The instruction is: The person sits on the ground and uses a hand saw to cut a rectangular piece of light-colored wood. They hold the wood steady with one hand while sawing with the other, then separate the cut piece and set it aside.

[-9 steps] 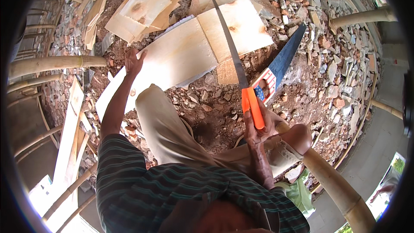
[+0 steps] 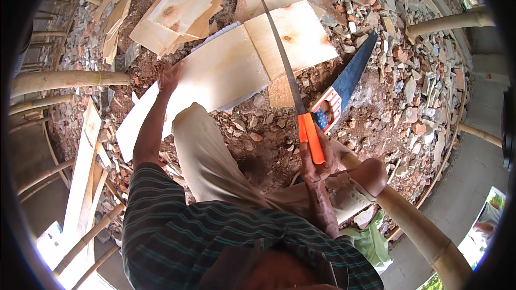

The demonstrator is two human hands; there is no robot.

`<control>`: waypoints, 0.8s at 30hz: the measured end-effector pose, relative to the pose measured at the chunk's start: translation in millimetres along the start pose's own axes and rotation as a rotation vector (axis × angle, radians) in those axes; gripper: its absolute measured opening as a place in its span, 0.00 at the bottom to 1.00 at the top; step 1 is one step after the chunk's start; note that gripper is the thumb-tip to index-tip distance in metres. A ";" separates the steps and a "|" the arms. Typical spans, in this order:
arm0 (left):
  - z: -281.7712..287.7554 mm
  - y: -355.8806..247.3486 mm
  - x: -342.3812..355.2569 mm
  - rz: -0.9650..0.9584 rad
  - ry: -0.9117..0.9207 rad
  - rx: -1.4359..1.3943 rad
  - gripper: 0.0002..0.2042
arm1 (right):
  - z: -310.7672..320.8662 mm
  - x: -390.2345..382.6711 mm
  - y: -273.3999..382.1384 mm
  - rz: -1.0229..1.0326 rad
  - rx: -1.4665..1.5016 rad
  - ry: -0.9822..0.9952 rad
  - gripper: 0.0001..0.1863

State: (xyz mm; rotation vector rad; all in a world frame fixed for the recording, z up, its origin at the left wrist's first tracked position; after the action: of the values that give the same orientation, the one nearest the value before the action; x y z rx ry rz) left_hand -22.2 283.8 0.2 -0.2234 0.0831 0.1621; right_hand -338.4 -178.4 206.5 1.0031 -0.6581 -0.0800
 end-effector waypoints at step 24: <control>10.0 -262.5 9.0 -0.222 -0.112 -0.398 0.18 | -68.4 16.4 -28.5 -0.017 0.028 0.090 0.20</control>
State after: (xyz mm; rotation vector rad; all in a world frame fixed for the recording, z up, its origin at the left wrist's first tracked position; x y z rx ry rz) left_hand 31.7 34.8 65.1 -0.6174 -0.0867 -0.0323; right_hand -281.3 -148.3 166.6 1.0337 -0.5702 -0.0401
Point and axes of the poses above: each hand's wrist, its own x-axis towards the middle knuckle, its own z-axis out of the back of the hand, y = z × x, the point moved 7 cm from there along x, towards the middle knuckle, and after that the axes turned 13 degrees about z, right-handed, at the moved point
